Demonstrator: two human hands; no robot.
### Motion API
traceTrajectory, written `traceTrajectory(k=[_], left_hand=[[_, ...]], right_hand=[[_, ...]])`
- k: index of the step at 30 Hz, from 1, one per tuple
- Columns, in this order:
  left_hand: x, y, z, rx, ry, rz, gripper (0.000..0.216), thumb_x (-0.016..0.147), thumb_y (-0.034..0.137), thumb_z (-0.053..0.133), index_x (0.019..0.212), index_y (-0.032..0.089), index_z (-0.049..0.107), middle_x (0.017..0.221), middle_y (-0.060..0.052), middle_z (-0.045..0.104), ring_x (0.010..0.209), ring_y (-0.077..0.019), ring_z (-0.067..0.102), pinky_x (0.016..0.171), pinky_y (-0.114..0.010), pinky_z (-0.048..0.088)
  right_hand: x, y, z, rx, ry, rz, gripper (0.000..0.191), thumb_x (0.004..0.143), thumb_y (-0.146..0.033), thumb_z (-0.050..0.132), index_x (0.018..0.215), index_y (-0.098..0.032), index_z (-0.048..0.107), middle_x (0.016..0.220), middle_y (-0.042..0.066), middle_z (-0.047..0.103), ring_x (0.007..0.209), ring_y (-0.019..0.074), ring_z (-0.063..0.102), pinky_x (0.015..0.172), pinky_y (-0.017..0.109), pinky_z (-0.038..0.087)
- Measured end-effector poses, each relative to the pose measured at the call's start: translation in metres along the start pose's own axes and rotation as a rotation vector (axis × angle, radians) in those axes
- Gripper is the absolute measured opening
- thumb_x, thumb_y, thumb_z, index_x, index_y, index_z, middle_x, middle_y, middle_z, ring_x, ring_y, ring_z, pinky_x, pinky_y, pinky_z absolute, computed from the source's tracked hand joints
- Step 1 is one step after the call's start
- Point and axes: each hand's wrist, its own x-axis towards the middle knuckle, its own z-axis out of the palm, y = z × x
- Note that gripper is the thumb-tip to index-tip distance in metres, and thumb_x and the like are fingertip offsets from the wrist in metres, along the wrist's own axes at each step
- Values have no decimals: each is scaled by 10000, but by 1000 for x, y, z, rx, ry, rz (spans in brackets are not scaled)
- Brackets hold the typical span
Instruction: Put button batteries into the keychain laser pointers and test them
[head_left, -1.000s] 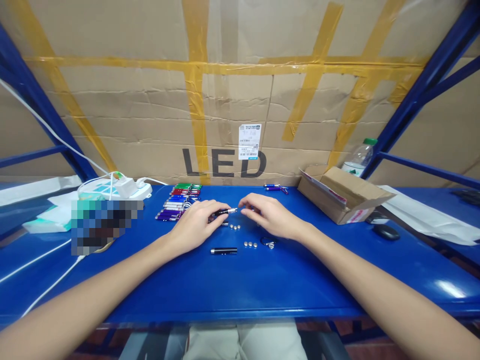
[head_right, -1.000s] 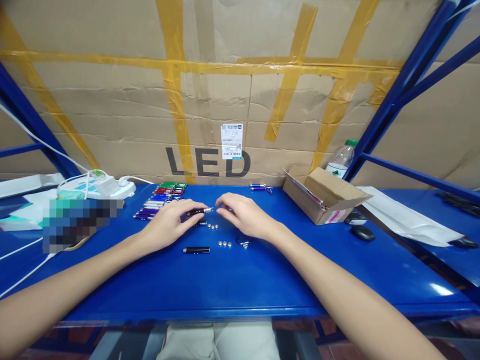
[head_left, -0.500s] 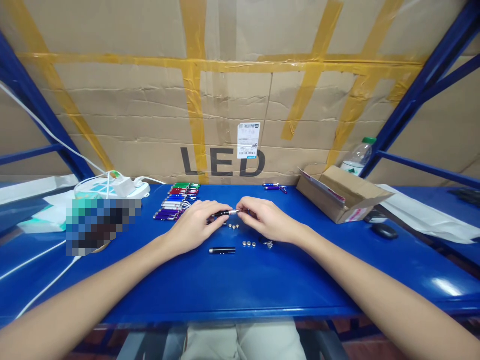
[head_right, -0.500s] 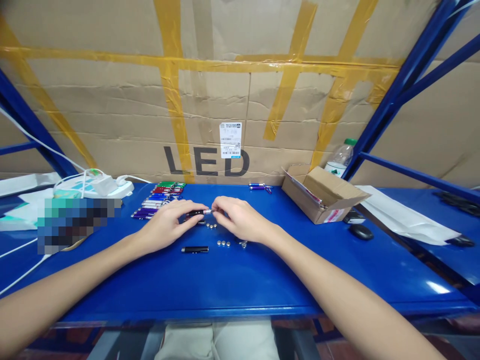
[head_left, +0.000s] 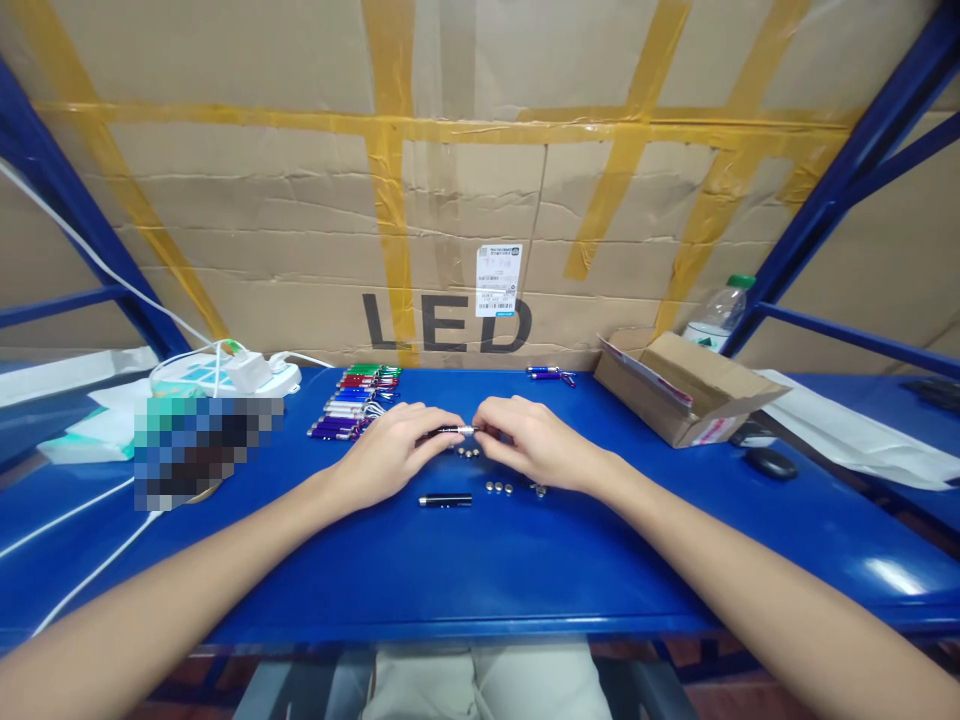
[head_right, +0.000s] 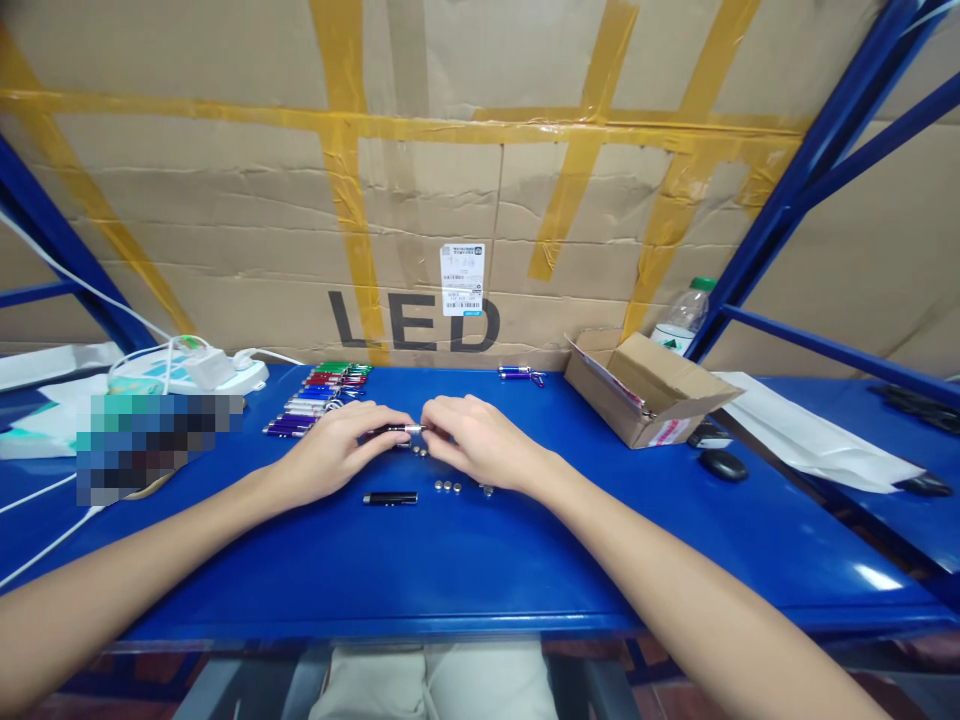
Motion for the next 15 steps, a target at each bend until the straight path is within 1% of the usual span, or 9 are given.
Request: traceTrajectory(k=[3, 6, 8, 11, 15], left_hand=[[1, 1, -1, 19, -7, -20, 410, 1141, 490, 447, 1204, 243, 769, 1155, -65, 815, 1031, -245, 725, 939, -384, 526], [1, 2, -1, 49, -12, -50, 445, 1145, 487, 420, 1182, 242, 790, 1051, -62, 814, 936, -236, 709, 892, -372, 532], [1, 3, 0, 47, -10, -55, 451, 1140, 496, 426, 1169, 241, 797, 1021, -61, 808, 913, -234, 697, 886, -371, 533], [2, 3, 1, 18, 12, -52, 421, 1131, 502, 461, 1162, 240, 790, 1059, -58, 812, 952, -237, 700, 906, -376, 526], [2, 2, 2, -8, 31, -52, 355, 1118, 483, 517, 1167, 243, 774, 1098, -42, 819, 984, -238, 710, 918, -383, 518]], right_hand=[[0, 0, 0, 0, 9, -8, 134, 1093, -235, 498, 992, -232, 585, 926, 28, 672, 849, 197, 598, 812, 322, 424], [0, 0, -1, -18, 23, -17, 159, 1090, -221, 490, 948, -231, 560, 902, 21, 653, 826, 190, 577, 795, 314, 407], [0, -1, -1, -24, 25, -7, 146, 1080, -212, 506, 945, -230, 557, 896, 14, 649, 819, 186, 574, 794, 311, 402], [0, -1, -1, -30, 19, -3, 119, 1073, -216, 526, 964, -227, 570, 907, 14, 656, 819, 185, 581, 799, 312, 405], [0, 0, -2, -45, 48, 4, 117, 1086, -229, 504, 1017, -225, 599, 970, 39, 681, 861, 200, 607, 811, 319, 421]])
